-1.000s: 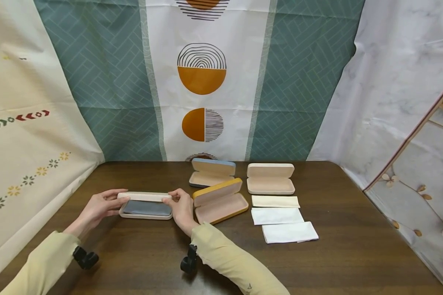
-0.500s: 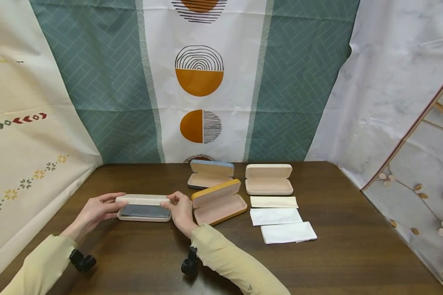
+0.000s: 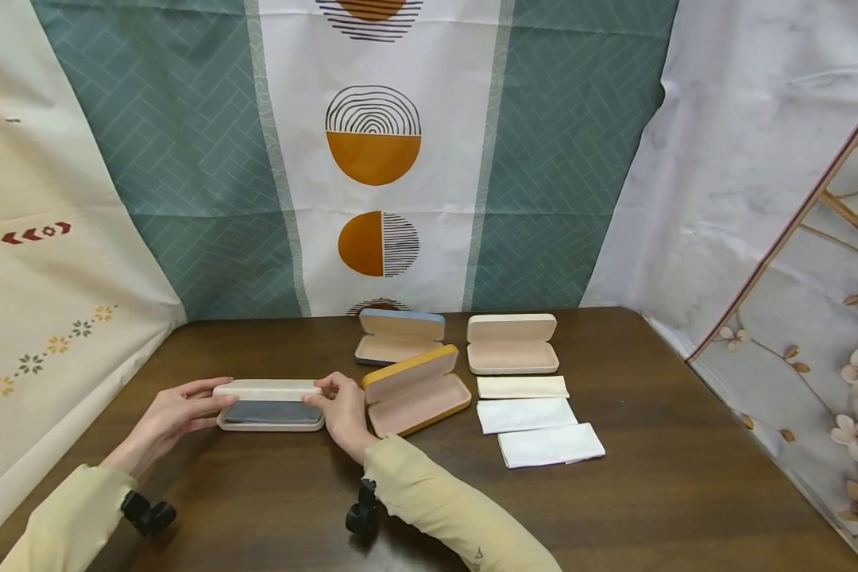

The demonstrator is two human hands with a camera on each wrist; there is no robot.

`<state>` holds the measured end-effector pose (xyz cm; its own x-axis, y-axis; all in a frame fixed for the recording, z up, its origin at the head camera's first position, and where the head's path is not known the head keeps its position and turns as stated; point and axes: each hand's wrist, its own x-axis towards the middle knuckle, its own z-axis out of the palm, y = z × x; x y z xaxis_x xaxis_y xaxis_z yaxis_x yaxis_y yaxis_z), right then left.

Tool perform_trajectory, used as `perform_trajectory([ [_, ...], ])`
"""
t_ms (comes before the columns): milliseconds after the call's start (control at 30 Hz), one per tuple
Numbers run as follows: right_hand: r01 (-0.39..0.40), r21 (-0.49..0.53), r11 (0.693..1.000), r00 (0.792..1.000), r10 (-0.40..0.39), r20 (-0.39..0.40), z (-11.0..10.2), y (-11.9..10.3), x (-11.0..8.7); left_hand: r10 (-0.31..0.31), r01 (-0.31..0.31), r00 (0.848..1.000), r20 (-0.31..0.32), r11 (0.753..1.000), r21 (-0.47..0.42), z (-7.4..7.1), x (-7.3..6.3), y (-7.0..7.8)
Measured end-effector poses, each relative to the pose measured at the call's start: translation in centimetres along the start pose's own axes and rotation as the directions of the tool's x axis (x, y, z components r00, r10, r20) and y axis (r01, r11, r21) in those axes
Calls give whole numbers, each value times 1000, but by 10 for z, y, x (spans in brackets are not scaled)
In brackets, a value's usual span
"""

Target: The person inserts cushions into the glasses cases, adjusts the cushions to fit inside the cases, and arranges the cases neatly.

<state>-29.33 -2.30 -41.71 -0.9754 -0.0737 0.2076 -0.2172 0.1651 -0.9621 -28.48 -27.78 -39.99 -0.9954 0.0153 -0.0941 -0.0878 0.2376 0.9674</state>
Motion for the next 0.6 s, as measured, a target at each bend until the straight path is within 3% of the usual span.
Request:
perform_trajectory([
  [433,-21,38,999,1000,21,15,1,2,-3,7,-9,999,-35,999,-44,1,-3,-3],
  [600,13,-57,998,1000,-12,12,1,4,-4,15,-16,999,-52,1000,-18,1,-3,-3],
])
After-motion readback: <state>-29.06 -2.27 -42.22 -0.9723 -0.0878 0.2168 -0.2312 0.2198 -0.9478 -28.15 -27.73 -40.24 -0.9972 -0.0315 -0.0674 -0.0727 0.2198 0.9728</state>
